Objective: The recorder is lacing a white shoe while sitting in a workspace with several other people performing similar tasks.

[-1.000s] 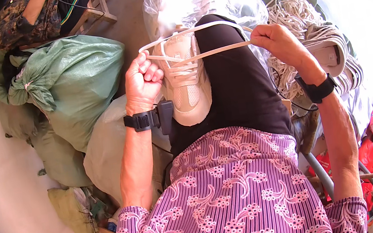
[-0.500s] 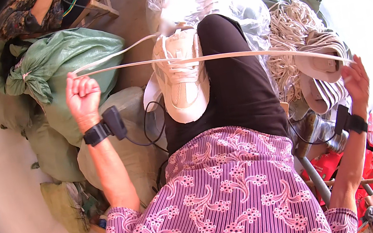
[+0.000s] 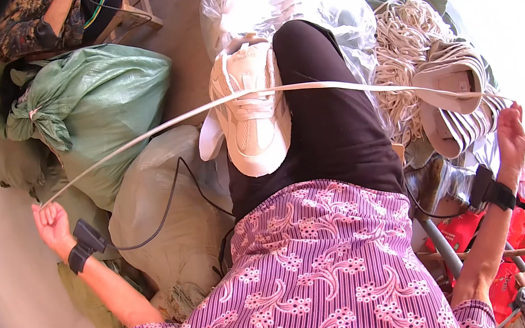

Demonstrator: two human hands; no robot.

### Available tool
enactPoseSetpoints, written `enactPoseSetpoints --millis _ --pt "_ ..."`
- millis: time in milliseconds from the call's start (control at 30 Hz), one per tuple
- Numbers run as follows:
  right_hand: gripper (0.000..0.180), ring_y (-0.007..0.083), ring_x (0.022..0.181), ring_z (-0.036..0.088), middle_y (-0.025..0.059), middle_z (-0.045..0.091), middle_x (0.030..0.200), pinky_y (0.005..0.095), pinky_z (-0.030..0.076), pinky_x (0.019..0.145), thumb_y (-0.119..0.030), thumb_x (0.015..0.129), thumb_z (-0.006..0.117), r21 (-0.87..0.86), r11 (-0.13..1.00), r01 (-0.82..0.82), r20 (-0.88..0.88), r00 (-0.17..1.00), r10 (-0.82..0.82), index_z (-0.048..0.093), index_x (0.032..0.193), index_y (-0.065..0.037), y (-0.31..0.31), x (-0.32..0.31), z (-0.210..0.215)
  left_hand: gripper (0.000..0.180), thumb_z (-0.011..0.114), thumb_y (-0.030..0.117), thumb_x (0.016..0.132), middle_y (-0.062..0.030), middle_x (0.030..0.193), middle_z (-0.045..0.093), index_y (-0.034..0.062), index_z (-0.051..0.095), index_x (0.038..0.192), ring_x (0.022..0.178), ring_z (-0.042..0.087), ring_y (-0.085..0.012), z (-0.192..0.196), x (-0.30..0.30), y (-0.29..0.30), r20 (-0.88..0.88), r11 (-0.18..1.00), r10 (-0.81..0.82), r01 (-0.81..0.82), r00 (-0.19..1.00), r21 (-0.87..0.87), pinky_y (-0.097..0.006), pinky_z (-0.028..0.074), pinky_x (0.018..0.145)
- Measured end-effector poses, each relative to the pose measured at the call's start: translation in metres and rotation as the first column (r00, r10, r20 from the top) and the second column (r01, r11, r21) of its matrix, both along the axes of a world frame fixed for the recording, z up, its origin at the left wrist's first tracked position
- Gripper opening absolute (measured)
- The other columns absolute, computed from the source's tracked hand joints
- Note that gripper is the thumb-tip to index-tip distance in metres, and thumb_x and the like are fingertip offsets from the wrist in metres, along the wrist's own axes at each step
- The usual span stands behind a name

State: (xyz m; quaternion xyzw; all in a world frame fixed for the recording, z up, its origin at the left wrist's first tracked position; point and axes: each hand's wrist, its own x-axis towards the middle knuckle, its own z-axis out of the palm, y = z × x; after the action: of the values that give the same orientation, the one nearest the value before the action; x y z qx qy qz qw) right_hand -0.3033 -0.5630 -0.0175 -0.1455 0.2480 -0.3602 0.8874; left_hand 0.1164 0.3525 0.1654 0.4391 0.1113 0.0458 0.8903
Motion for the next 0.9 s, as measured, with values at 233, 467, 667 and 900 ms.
enactPoseSetpoints --millis 233,467,667,900 --pt "0.034 0.0210 0.112 0.058 0.0139 0.059 0.124 0.0348 0.046 0.097 -0.004 0.090 0.055 -0.313 0.659 -0.684 -0.344 0.729 0.593 0.055 0.124 0.000 0.200 0.188 0.023 0.022 0.054 0.016 0.097 -0.0004 0.070 0.044 0.0040 0.054 0.115 0.067 0.042 -0.0179 0.015 -0.024 -0.009 -0.089 0.900 0.337 -0.293 0.937 0.322 -0.035 0.038 0.068" --pt "0.024 0.0149 0.098 0.064 0.0073 0.067 0.107 0.0291 0.048 0.089 -0.002 0.091 0.050 -0.549 0.265 -0.793 -0.501 0.566 0.655 0.062 0.112 -0.001 0.312 0.275 0.045 0.023 0.051 0.023 0.100 -0.0037 0.082 0.058 0.0033 0.057 0.108 0.081 0.058 -0.0206 -0.017 -0.024 -0.062 -0.117 0.935 0.120 -0.073 0.986 0.346 -0.039 0.047 0.089" --pt "0.014 0.0242 0.079 0.066 0.0121 0.067 0.084 0.0324 0.052 0.071 0.001 0.087 0.055 -0.714 -0.263 -0.649 -0.699 0.678 0.225 0.063 0.099 0.000 0.329 0.288 0.049 0.024 0.048 0.025 0.101 0.0026 0.066 0.039 0.0032 0.056 0.107 0.052 0.031 -0.0094 -0.052 -0.021 -0.133 -0.227 0.923 -0.307 0.347 0.924 0.166 -0.026 0.030 0.053" --pt "0.014 0.0365 0.074 0.062 0.0171 0.061 0.076 0.0387 0.050 0.065 0.003 0.080 0.059 -0.757 -0.463 -0.461 -0.577 0.805 0.141 0.062 0.093 0.001 0.335 0.291 0.044 0.017 0.050 0.025 0.099 0.0049 0.068 0.040 0.0078 0.055 0.100 0.053 0.035 -0.0062 -0.079 -0.029 -0.211 -0.418 0.831 -0.427 0.531 0.802 0.169 -0.023 0.030 0.048"
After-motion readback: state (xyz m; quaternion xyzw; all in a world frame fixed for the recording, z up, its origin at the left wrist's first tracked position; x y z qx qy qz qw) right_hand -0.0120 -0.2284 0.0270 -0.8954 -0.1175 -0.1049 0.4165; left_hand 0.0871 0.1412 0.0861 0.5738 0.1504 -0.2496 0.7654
